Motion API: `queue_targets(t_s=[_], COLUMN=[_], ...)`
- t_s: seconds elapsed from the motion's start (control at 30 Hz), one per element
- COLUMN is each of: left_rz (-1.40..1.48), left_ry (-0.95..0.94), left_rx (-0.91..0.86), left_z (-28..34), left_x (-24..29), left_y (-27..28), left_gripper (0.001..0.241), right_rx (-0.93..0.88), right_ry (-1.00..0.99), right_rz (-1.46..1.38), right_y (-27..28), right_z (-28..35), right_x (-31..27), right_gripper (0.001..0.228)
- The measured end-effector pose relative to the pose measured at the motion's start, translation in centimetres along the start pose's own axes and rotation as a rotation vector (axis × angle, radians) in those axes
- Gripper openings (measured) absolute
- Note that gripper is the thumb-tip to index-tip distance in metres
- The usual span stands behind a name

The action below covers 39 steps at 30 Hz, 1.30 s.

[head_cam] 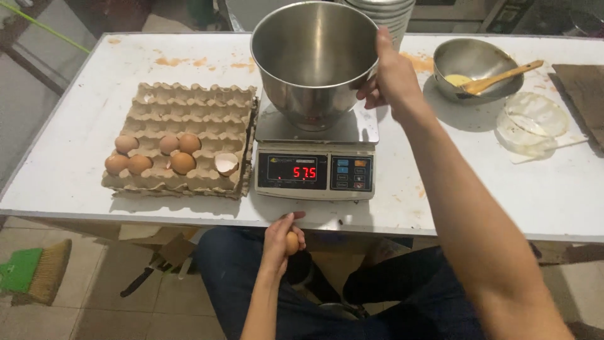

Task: Cracking a large number of eggs into a metal bowl on a digital scale at a steady, efficient pace.

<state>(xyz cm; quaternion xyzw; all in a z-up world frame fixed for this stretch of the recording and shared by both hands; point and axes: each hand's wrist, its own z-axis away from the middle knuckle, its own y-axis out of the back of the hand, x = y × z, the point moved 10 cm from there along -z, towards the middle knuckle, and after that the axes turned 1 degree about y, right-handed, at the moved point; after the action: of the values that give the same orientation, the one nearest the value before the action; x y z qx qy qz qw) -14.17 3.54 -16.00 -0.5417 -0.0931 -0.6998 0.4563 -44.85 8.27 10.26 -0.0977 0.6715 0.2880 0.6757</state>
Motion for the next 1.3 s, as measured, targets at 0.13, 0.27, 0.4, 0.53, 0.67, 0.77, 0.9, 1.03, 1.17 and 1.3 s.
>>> queue_targets(t_s=[0.13, 0.27, 0.4, 0.53, 0.67, 0.77, 0.9, 1.03, 1.17, 1.3], left_rz=[-0.007, -0.005, 0.023, 0.071, 0.229, 0.413, 0.478, 0.371, 0.131, -0.084], left_ry=[-0.02, -0.04, -0.033, -0.023, 0.011, 0.096, 0.234, 0.32, 0.109, -0.076], left_rx=[0.003, -0.025, -0.01, -0.049, -0.149, -0.203, -0.238, -0.277, -0.38, -0.367], left_z=[0.1, -0.5, -0.4, 0.5, 0.7, 2.4, 4.5, 6.7, 7.7, 8.1], left_x=[0.0, -0.9, -0.5, 0.1, -1.0, -1.6, -3.2, -2.3, 1.0, 4.3], left_y=[0.3, 0.6, 1.0, 0.3, -0.1, -1.3, -3.3, -6.7, -10.3, -13.3], left_gripper=[0.038, 0.037, 0.035, 0.037, 0.037, 0.018, 0.019, 0.033, 0.051, 0.047], right_rx=[-0.12, -0.097, -0.028, 0.057, 0.166, 0.285, 0.282, 0.295, 0.328, 0.402], right_ry=[-0.12, -0.221, -0.125, -0.084, 0.002, -0.13, -0.376, -0.453, -0.512, -0.3], right_rz=[0.231, 0.185, 0.227, 0.459, 0.665, 0.539, 0.546, 0.291, 0.188, 0.532], right_y=[-1.6, -0.6, 4.8, 12.5, 23.6, 27.7, 29.1, 24.9, 23.1, 23.6], right_z=[-3.0, -3.4, -3.2, 4.3, 4.4, 8.4, 11.3, 15.2, 16.7, 18.1], right_x=[0.3, 0.4, 0.1, -2.2, 5.9, 12.2, 20.8, 20.1, 20.9, 18.3], right_gripper=[0.032, 0.017, 0.017, 0.032, 0.048, 0.027, 0.03, 0.031, 0.036, 0.04])
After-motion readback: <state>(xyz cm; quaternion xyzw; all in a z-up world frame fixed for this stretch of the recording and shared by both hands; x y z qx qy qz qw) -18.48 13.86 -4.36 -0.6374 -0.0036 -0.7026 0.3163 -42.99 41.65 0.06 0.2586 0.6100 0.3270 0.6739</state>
